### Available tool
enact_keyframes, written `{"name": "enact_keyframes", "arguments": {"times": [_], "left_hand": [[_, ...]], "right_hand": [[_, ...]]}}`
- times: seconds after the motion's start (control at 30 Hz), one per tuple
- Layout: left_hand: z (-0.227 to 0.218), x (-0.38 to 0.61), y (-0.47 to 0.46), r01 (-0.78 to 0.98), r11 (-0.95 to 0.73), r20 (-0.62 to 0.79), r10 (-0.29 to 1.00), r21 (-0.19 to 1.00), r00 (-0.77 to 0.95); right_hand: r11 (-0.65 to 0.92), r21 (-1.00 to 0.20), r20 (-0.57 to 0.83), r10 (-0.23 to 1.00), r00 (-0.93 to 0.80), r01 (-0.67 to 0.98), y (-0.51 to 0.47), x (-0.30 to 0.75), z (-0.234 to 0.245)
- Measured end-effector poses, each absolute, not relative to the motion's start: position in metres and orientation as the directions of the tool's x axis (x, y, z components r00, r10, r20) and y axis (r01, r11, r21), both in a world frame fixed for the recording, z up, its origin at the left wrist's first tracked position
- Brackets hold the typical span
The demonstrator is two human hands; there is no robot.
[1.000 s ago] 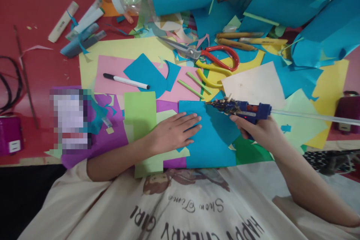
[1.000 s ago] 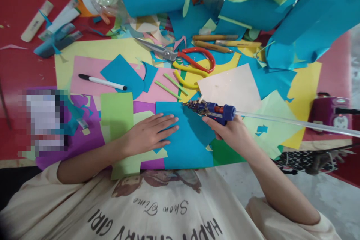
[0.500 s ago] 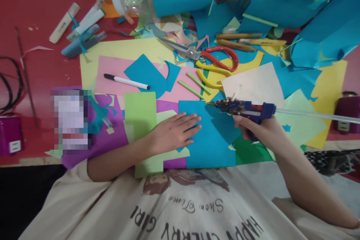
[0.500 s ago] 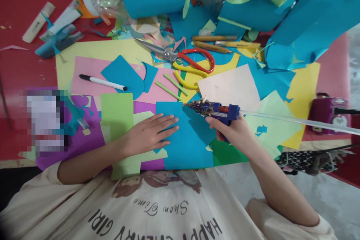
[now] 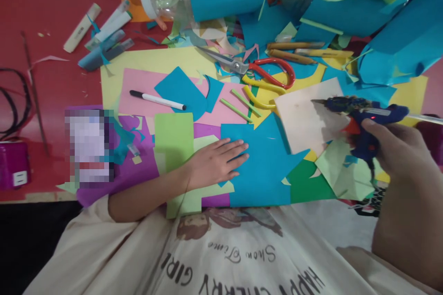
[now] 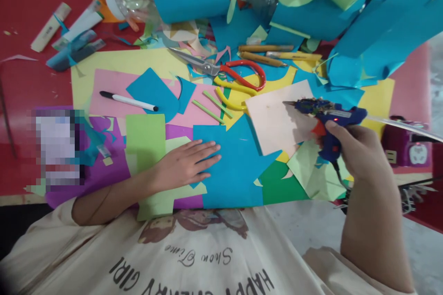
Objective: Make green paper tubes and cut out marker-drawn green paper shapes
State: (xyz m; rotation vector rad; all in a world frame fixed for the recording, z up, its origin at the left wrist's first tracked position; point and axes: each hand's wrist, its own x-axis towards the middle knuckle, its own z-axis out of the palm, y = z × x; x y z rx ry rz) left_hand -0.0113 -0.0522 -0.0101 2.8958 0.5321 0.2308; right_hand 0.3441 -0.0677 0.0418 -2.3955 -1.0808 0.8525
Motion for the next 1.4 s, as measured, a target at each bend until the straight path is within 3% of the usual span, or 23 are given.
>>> {"name": "enact_keyframes", "arguments": {"times": [0.07, 0.17, 0.23, 0.3, 0.37, 0.43, 0.53, 0.7, 0.8, 0.9, 1.07, 1.23, 1.4], "left_hand": [[-0.01, -0.011, -0.052, 0.328, -0.921, 0.141, 0.36, 0.21, 0.922], [-0.01, -0.01, -0.051, 0.326, -0.922, 0.151, 0.36, 0.208, 0.921], [-0.01, -0.01, -0.051, 0.328, -0.922, 0.149, 0.36, 0.205, 0.921], [-0.01, -0.01, -0.051, 0.328, -0.924, 0.145, 0.358, 0.198, 0.922], [-0.01, -0.01, -0.051, 0.33, -0.925, 0.133, 0.357, 0.188, 0.925], [-0.01, -0.011, -0.051, 0.331, -0.927, 0.122, 0.355, 0.177, 0.927], [-0.01, -0.011, -0.051, 0.327, -0.93, 0.123, 0.349, 0.168, 0.929], [-0.012, -0.012, -0.052, 0.335, -0.927, 0.109, 0.355, 0.167, 0.929], [-0.012, -0.012, -0.053, 0.343, -0.926, 0.109, 0.362, 0.161, 0.926], [-0.01, -0.011, -0.053, 0.34, -0.926, 0.112, 0.36, 0.164, 0.926], [-0.007, -0.009, -0.051, 0.32, -0.923, 0.097, 0.346, 0.211, 0.933], [0.009, -0.012, -0.042, 0.314, -0.895, 0.209, 0.389, 0.317, 0.897], [0.028, -0.018, -0.021, 0.471, -0.701, 0.159, 0.632, 0.535, 0.759]], "right_hand": [[-0.7, -0.363, -0.357, 0.714, 0.602, 0.615, -0.067, 0.347, 0.045], [-0.675, -0.149, -0.097, 0.737, 0.669, 0.722, -0.064, 0.338, 0.047], [-0.57, -0.215, 0.111, 0.793, 0.599, 0.793, -0.061, 0.325, 0.043], [-0.301, -0.335, 0.265, 0.879, 0.396, 0.893, -0.057, 0.308, 0.036], [-0.019, -0.385, 0.322, 0.934, 0.154, 0.923, -0.052, 0.287, 0.029], [0.183, -0.422, 0.321, 0.946, -0.043, 0.888, -0.045, 0.264, 0.023], [0.313, -0.454, 0.247, 0.944, -0.219, 0.834, -0.03, 0.231, 0.018], [0.252, -0.323, -0.018, 0.962, -0.272, 0.912, -0.009, 0.193, 0.019], [0.21, -0.257, -0.067, 0.97, -0.235, 0.943, -0.006, 0.184, 0.019], [0.223, -0.243, -0.045, 0.97, -0.241, 0.944, -0.006, 0.181, 0.016], [0.193, -0.319, -0.054, 0.974, -0.221, 0.928, -0.002, 0.183, 0.015], [0.333, -0.404, 0.17, 0.942, -0.288, 0.852, -0.003, 0.206, 0.025], [0.387, -0.446, 0.277, 0.917, -0.287, 0.807, -0.02, 0.221, 0.028]]}}
